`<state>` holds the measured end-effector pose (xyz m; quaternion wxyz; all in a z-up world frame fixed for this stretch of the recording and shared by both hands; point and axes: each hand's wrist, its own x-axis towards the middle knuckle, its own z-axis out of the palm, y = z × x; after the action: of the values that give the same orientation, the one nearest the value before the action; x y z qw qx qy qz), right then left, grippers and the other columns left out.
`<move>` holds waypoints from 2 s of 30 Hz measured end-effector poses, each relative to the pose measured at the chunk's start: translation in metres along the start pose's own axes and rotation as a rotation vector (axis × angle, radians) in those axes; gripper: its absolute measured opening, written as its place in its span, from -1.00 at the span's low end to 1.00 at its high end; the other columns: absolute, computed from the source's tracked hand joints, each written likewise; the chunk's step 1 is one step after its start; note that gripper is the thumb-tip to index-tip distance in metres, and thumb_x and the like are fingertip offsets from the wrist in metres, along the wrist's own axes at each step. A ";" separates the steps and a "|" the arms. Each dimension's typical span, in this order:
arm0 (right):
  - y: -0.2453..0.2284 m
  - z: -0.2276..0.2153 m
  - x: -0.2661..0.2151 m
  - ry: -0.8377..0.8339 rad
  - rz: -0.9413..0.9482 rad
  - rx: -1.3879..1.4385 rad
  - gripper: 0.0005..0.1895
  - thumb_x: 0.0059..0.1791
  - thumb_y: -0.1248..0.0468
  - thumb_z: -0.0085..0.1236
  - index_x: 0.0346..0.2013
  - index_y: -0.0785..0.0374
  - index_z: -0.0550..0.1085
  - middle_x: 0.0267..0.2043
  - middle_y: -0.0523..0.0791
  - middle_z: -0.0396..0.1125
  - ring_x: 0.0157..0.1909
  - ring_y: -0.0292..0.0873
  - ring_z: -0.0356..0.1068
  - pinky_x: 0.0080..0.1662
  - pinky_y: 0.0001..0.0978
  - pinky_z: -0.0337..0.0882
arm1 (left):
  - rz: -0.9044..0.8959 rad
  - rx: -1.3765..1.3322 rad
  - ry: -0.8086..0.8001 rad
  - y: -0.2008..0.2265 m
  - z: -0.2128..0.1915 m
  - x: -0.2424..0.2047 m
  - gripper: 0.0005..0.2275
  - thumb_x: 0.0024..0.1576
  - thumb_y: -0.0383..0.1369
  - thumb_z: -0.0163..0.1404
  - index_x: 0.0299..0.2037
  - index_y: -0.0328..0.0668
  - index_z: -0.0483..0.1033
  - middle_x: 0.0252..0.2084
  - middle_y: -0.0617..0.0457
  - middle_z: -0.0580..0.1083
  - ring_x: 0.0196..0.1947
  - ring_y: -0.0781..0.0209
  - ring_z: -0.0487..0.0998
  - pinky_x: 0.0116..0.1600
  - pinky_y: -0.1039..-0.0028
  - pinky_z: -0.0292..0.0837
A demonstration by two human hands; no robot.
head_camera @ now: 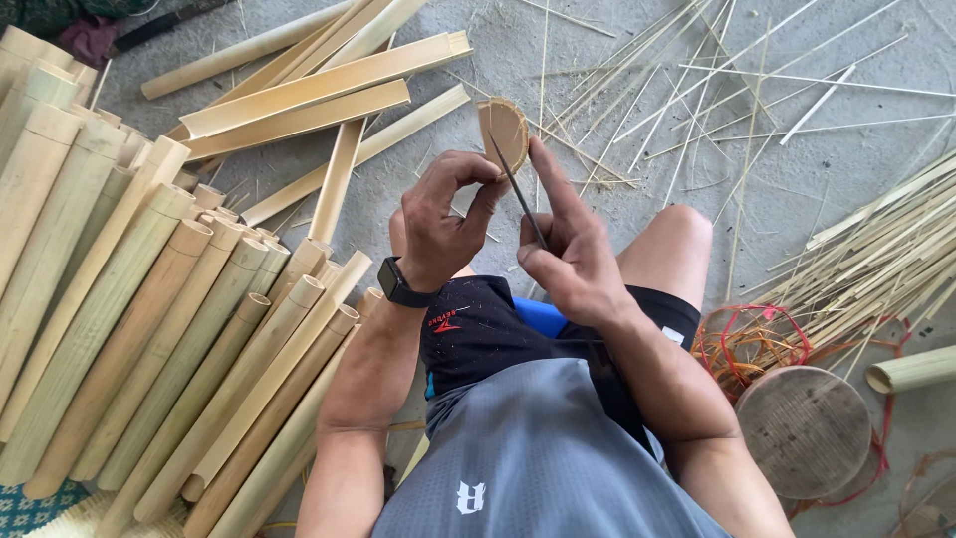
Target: The person uses a knife to split and carve small bamboo pieces. They hold the bamboo in one hand and carefully shave and shape it with the knife in the other, occasionally picking up new pieces from a nearby pile.
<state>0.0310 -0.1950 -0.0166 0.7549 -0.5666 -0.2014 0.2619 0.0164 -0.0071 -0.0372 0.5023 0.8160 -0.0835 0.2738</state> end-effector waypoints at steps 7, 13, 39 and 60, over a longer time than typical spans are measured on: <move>0.022 0.003 -0.002 0.051 -0.027 -0.120 0.07 -0.12 0.55 -0.16 0.64 0.12 -0.29 -0.44 -0.27 0.15 -0.44 -0.41 0.10 -0.35 -0.52 0.16 | 0.066 0.066 -0.021 0.008 -0.003 0.000 -0.82 0.14 -0.62 0.20 -0.13 -0.25 0.50 -0.14 -0.03 0.57 -0.11 0.09 0.66 -0.04 0.40 0.59; 0.012 0.008 -0.007 0.074 -0.015 -0.281 0.09 -0.15 0.57 -0.15 0.62 0.10 -0.29 -0.47 -0.27 0.18 -0.45 -0.40 0.14 -0.36 -0.51 0.20 | 0.053 0.074 -0.048 0.009 -0.006 -0.001 -0.82 0.14 -0.64 0.18 -0.13 -0.26 0.49 -0.14 -0.04 0.57 -0.13 0.10 0.66 -0.04 0.40 0.59; 0.049 -0.013 0.027 0.018 -0.138 -0.018 0.08 -0.08 0.52 -0.10 0.67 0.06 -0.28 -0.36 -0.25 0.20 -0.36 -0.40 0.14 -0.27 -0.51 0.16 | 0.127 0.069 0.236 -0.007 -0.013 -0.004 -0.75 0.27 -0.51 0.20 0.12 -0.28 0.50 0.09 -0.08 0.52 -0.06 0.14 0.58 -0.10 0.50 0.56; -0.011 0.005 -0.013 0.056 -0.090 -0.058 0.05 -0.02 0.48 0.00 0.65 0.13 -0.29 -0.40 -0.20 0.26 -0.43 -0.39 0.20 -0.33 -0.54 0.19 | 0.044 -0.170 0.236 0.022 -0.022 -0.016 -0.70 0.33 -0.31 0.21 0.17 -0.24 0.49 0.08 -0.05 0.52 -0.08 0.27 0.58 -0.12 0.56 0.57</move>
<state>0.0197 -0.2013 -0.0050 0.7544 -0.5858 -0.2130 0.2059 -0.0143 -0.0008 -0.0206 0.5695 0.7307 -0.0647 0.3709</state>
